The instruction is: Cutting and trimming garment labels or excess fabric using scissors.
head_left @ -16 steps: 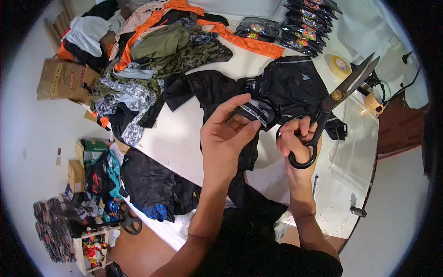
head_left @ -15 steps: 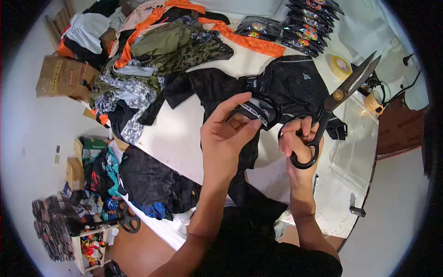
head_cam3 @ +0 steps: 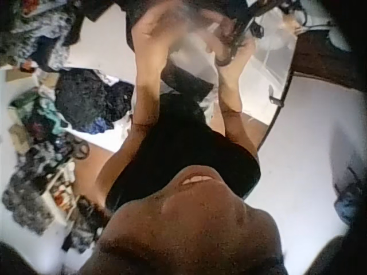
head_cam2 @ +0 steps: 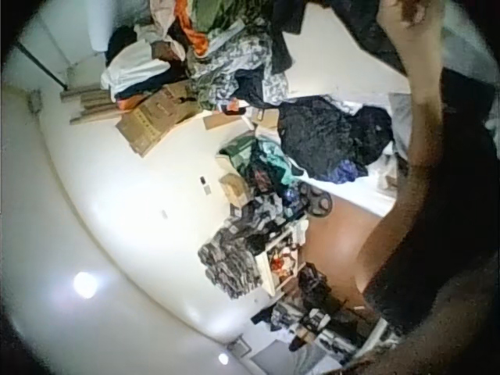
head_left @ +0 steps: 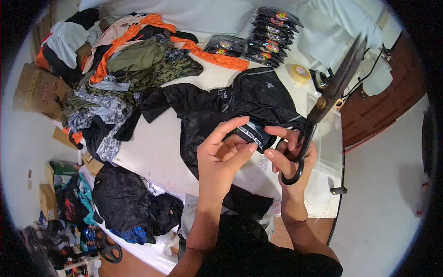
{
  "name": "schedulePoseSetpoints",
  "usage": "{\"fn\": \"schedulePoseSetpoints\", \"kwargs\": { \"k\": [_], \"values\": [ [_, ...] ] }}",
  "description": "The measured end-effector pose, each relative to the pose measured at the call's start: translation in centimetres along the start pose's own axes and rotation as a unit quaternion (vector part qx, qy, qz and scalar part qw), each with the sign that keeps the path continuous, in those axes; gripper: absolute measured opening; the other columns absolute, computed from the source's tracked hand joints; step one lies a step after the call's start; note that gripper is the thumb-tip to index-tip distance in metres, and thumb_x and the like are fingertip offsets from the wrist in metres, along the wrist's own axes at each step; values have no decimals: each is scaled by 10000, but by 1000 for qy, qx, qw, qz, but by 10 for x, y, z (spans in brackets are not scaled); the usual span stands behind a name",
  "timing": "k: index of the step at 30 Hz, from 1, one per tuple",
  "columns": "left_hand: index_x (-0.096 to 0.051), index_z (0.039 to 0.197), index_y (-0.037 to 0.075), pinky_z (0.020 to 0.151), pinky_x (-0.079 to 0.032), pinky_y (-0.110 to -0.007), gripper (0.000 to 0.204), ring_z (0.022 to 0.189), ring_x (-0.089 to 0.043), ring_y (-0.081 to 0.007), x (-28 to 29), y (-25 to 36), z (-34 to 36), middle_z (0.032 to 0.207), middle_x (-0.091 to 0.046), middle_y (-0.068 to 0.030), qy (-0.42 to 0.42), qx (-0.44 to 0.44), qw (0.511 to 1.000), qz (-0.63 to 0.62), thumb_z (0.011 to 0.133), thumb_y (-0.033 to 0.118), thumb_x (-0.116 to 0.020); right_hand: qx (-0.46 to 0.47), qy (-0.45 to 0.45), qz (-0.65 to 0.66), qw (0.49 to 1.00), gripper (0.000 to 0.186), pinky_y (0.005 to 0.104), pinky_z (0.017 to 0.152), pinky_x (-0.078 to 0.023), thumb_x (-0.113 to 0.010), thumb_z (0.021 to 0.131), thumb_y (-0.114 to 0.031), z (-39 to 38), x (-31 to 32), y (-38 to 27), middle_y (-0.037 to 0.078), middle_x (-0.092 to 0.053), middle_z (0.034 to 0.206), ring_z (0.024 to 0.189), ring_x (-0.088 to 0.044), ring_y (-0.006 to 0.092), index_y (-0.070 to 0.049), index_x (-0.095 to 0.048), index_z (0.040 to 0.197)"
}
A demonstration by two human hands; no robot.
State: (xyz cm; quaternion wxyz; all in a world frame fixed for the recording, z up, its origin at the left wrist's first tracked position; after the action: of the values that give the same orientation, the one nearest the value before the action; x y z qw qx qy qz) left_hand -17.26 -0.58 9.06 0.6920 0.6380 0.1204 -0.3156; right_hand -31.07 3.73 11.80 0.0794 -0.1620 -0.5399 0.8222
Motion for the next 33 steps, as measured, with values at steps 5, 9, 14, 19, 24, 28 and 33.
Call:
{"fn": "schedulePoseSetpoints", "kwargs": {
  "k": [5,9,14,19,24,28,33],
  "values": [
    [-552,1152,-21,681,-424,-172,435,793,-548,-56,-2,7,-16,945,-567,-27,-38,-21,999,12,739,-135,-622,1,9,-8,1000,357,168,401,-367,-739,678,44,-14,-5,1,182,-657,872,469,-480,38,-71,-402,706],
    [-562,1140,-26,652,-406,-171,430,796,-548,-53,4,12,-22,937,-546,-15,-57,-51,996,45,731,-143,-624,-11,0,18,1000,335,162,390,-356,-718,704,46,-15,-10,2,153,-654,784,468,-480,43,-73,-405,712],
    [-562,1142,-29,645,-397,-168,437,798,-550,-53,13,13,-29,936,-542,-16,-37,-29,997,68,725,-146,-625,-60,-44,42,996,318,158,372,-342,-692,733,36,-14,-13,8,146,-641,785,471,-472,39,-78,-396,712],
    [-546,1155,-40,665,-411,-170,447,809,-557,-59,19,12,-30,959,-571,-33,-21,-13,999,22,727,-139,-627,-60,-44,26,997,312,161,368,-342,-702,711,38,-14,-6,9,150,-643,794,454,-471,45,-74,-411,716],
    [-535,1165,-37,721,-433,-193,448,816,-557,-78,41,24,-28,935,-618,-76,40,-57,996,-53,736,-138,-613,-11,-83,-76,994,332,187,385,-331,-782,691,-219,-5,21,8,36,-537,592,447,-454,63,-38,-504,684],
    [-534,1165,-36,725,-440,-198,424,812,-555,-77,46,29,-21,936,-616,-72,54,-82,993,-63,756,-120,-607,101,-159,-263,946,542,189,436,-275,-864,538,-425,9,45,2,-35,-458,545,471,-396,50,-69,-472,654],
    [-505,1191,-41,768,-466,-222,449,849,-583,-108,56,31,-16,957,-622,-84,77,-102,983,-133,758,-128,-585,198,-229,-445,843,632,217,459,-343,-852,456,-531,30,48,0,11,-473,545,485,-440,86,-44,-486,622]
  ]
}}
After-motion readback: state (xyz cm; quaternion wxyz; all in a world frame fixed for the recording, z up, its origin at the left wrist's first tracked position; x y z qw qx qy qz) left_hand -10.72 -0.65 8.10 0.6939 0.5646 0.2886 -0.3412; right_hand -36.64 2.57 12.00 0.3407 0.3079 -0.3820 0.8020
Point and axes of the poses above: each hand's wrist, its own z-axis towards the middle knuckle, its own x-axis out of the back of the hand, y = z × x, the point moved 5 cm from there along z, towards the middle knuckle
